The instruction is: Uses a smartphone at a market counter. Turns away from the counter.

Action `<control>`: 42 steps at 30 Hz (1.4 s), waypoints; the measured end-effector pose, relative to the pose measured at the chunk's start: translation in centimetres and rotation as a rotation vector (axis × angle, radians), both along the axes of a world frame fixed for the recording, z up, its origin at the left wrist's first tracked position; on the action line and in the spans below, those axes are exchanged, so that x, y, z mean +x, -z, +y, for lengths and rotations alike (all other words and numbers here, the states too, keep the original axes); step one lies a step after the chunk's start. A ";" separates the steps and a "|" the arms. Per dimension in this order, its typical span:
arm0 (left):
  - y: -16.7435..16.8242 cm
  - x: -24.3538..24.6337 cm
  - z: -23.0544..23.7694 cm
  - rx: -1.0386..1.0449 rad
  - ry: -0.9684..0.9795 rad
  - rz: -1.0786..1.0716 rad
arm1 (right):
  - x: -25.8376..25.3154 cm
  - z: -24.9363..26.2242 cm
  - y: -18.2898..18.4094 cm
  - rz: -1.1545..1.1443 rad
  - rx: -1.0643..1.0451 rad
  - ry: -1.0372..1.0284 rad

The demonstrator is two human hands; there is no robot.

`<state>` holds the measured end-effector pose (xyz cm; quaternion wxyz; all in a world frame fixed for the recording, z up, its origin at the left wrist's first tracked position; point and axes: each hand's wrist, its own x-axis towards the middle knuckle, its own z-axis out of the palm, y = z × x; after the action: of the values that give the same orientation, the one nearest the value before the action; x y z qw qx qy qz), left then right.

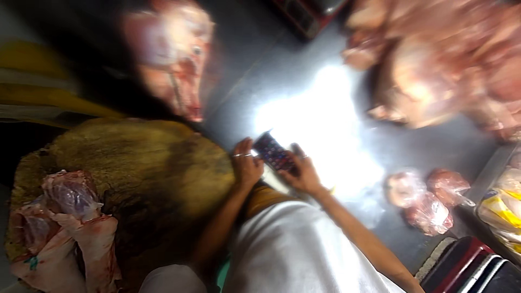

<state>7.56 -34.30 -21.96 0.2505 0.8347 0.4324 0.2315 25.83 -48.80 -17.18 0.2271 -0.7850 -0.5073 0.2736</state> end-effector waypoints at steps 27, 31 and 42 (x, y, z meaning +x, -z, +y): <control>-0.2 0.0 0.2 -0.033 0.001 0.032 | -0.6 0.7 -0.6 0.001 -0.022 0.029; -0.4 0.1 0.2 -0.054 -0.008 0.027 | -1.2 1.3 -0.6 -0.029 0.008 0.020; -1.0 0.0 0.2 -0.082 0.000 0.022 | -2.4 5.5 -1.2 -0.129 0.078 -0.184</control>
<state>7.54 -34.06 -20.98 0.2799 0.8260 0.4444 0.2045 23.43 -43.28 -16.02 0.1983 -0.7418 -0.6008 0.2224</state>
